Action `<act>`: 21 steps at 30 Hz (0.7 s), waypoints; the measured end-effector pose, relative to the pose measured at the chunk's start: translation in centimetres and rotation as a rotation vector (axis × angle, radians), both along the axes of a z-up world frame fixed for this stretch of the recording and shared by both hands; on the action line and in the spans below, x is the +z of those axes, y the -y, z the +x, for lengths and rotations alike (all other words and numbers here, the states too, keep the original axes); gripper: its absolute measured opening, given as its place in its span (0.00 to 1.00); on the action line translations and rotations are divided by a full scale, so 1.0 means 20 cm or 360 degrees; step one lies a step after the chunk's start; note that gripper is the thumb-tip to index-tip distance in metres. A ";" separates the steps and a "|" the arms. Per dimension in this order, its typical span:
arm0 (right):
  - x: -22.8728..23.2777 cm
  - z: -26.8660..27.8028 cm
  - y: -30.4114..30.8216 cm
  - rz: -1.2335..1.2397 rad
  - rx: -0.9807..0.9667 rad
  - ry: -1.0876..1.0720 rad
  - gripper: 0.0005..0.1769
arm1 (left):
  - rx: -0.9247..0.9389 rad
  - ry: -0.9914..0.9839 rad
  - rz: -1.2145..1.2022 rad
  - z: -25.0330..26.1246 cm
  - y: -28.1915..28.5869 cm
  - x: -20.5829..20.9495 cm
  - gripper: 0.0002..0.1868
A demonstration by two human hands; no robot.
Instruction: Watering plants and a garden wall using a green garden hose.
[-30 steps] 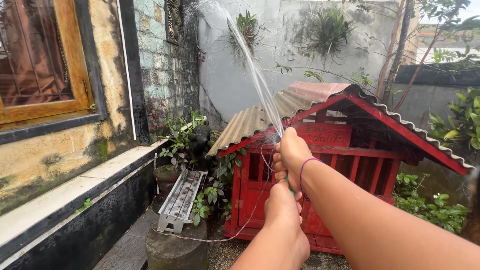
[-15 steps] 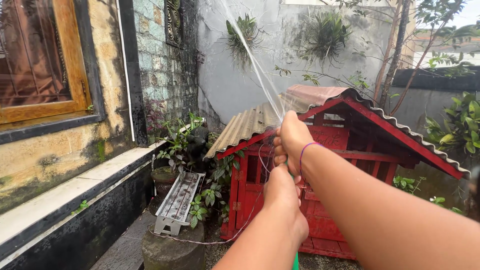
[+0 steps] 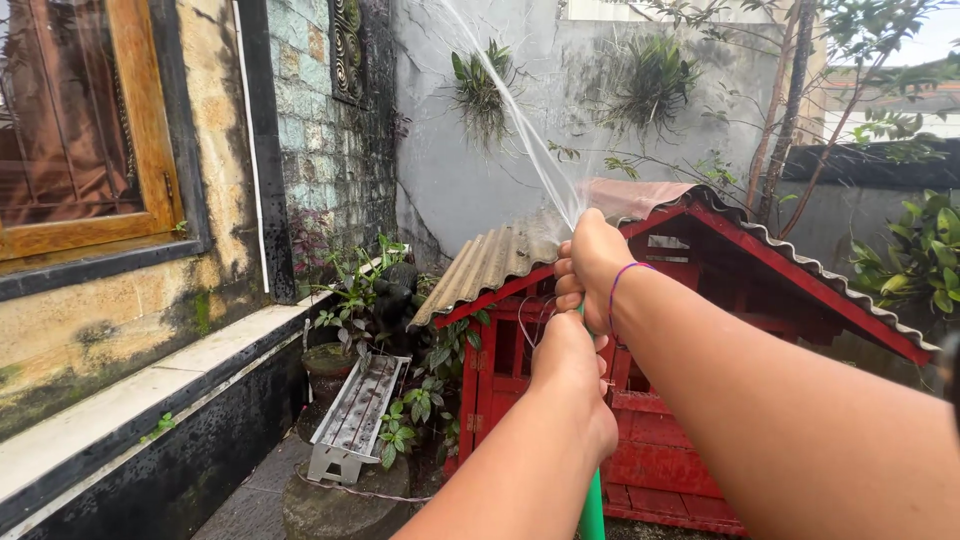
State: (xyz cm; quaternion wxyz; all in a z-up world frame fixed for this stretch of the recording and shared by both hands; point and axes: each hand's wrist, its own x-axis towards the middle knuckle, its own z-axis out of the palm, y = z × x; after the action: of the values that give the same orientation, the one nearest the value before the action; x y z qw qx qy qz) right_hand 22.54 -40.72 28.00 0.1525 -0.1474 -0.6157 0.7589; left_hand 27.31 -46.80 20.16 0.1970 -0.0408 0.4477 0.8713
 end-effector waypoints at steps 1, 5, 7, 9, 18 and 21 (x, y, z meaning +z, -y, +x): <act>0.00 0.00 0.00 -0.0013 -0.0007 -0.0007 0.17 | -0.0004 0.0015 -0.0016 0.01 0.00 0.01 0.11; 0.03 0.01 -0.01 -0.0052 0.0003 -0.0026 0.15 | -0.0002 -0.0014 0.0039 0.01 0.00 0.03 0.09; 0.04 0.02 0.00 -0.0049 -0.0026 -0.0035 0.16 | -0.0005 0.0006 -0.0037 0.02 0.01 0.04 0.10; 0.02 0.02 0.00 -0.0052 -0.0007 -0.0017 0.17 | -0.0010 0.0012 -0.0057 0.02 0.01 0.03 0.11; -0.22 -0.04 -0.03 -0.0009 0.0132 0.0260 0.19 | -0.0029 0.0106 -0.0088 0.00 -0.02 -0.21 0.12; -0.29 -0.03 0.00 0.0018 0.0129 0.0389 0.19 | -0.0032 0.0168 -0.0091 0.03 0.00 -0.25 0.14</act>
State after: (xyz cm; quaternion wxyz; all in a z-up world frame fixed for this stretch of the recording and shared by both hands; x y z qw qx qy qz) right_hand 21.85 -40.67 22.20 0.0463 -0.2131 -0.6395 0.7372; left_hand 27.90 -46.73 15.24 0.2279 -0.0879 0.4617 0.8527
